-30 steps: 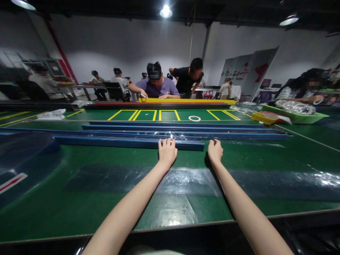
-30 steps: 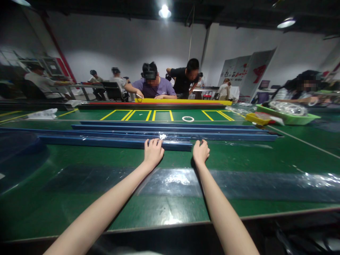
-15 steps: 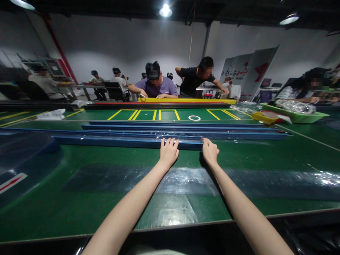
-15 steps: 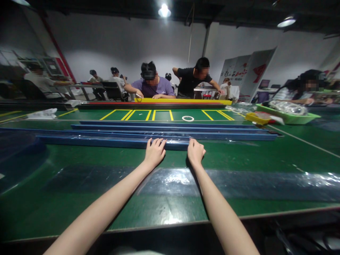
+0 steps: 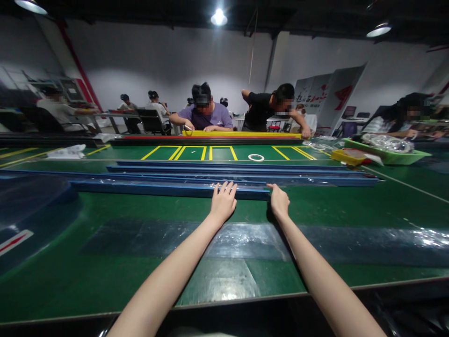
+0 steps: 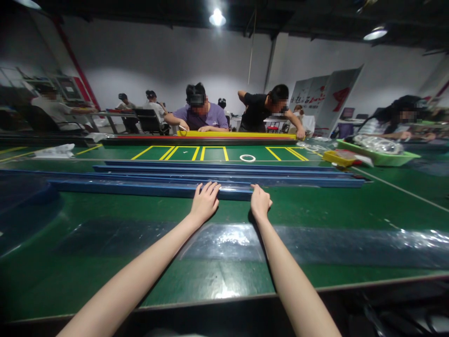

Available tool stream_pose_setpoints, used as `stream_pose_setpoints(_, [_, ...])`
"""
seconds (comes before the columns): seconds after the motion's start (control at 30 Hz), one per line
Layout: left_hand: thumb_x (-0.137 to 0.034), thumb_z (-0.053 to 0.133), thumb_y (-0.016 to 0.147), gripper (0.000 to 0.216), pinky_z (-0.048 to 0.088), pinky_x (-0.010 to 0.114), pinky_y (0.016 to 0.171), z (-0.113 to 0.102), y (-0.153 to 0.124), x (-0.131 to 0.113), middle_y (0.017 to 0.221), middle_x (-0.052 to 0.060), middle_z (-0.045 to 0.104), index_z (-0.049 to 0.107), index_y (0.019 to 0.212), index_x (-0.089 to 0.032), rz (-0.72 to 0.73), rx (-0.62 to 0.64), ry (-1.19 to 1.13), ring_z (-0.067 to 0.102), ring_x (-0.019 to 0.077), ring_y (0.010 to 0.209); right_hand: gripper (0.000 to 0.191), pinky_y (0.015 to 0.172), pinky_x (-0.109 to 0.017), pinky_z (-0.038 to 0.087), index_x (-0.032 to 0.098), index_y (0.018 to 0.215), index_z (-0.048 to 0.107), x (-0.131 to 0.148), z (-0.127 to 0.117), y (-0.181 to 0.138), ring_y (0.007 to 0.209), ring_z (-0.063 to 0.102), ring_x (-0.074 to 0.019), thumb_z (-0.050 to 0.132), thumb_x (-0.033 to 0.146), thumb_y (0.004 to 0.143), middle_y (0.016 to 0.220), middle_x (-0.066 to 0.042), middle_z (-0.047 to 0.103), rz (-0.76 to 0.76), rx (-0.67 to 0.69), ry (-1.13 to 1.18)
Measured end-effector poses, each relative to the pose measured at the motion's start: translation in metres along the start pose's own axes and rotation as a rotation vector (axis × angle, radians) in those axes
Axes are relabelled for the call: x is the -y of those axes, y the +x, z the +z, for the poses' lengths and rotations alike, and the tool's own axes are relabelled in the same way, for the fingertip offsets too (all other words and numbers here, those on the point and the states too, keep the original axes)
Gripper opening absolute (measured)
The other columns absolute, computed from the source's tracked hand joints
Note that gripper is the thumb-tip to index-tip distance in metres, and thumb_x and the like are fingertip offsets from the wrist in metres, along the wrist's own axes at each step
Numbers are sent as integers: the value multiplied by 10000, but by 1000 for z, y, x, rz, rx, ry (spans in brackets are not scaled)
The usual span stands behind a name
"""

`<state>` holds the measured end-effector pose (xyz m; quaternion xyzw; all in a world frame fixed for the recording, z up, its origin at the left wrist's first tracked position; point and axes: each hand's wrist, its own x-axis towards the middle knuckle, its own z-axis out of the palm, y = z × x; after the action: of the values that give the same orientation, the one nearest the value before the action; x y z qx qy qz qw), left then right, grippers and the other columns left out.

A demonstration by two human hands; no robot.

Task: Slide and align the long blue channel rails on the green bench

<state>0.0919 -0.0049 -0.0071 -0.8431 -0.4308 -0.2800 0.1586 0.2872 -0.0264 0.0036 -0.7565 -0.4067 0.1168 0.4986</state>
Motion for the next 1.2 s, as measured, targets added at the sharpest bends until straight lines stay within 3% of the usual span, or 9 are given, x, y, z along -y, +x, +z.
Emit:
stream_pose_setpoints(0.1, [-183,437,825,401,285,432,1039,1,0,0,1259,90,552,521,1216,-168,23,36,-6,461,228,1179,492,978,-417,273,254,990,677,1,3,-1,1054,520,-235,229,397,844,1077,-36,653,-33,55,6])
stream_pose_setpoints(0.23, [-185,431,830,360,283,438,1035,0,-1,-2,1200,92,585,551,1169,-164,-46,15,19,495,234,1124,489,945,-390,325,189,1106,607,-4,-1,7,1072,518,-243,238,362,836,1159,-98,612,97,-74,94])
stream_pose_setpoints(0.37, [-186,427,832,335,274,467,1032,-2,0,-2,1162,118,593,566,1134,-147,-121,-7,50,511,250,1092,474,921,-380,353,142,1016,646,-9,-6,13,1075,523,-271,264,330,808,1157,-149,608,171,-136,109])
stream_pose_setpoints(0.53, [-185,428,834,418,261,439,1054,-1,0,0,1305,101,511,496,1244,-143,-38,18,21,415,242,1230,353,883,-320,394,196,859,700,-5,-1,4,994,575,-243,416,353,721,1007,-74,684,36,-55,154])
stream_pose_setpoints(0.67, [-195,441,831,411,270,442,1049,1,-1,0,1288,78,533,506,1237,-177,-16,53,8,438,239,1212,353,892,-307,394,195,844,699,-4,6,1,988,581,-228,416,360,712,984,-63,691,-65,7,189])
stream_pose_setpoints(0.9, [-178,422,830,327,258,471,1044,0,-1,-2,1197,108,586,572,1118,-141,-111,-1,30,486,254,1142,431,918,-355,381,158,974,672,-15,-1,16,1022,567,-255,376,343,721,1074,-115,658,147,-202,209])
stream_pose_setpoints(1.0, [-176,428,823,340,252,474,1047,1,0,-1,1235,121,558,562,1133,-135,-101,-14,28,460,254,1174,413,916,-353,383,163,935,690,-15,-1,15,1018,573,-257,394,345,712,1059,-104,667,118,-155,229])
stream_pose_setpoints(1.2, [-186,432,825,389,261,460,1045,0,-1,0,1270,92,543,527,1202,-169,-23,41,-1,440,245,1201,369,898,-324,391,194,823,712,-3,7,-2,998,574,-234,421,381,693,964,-61,699,-96,22,266])
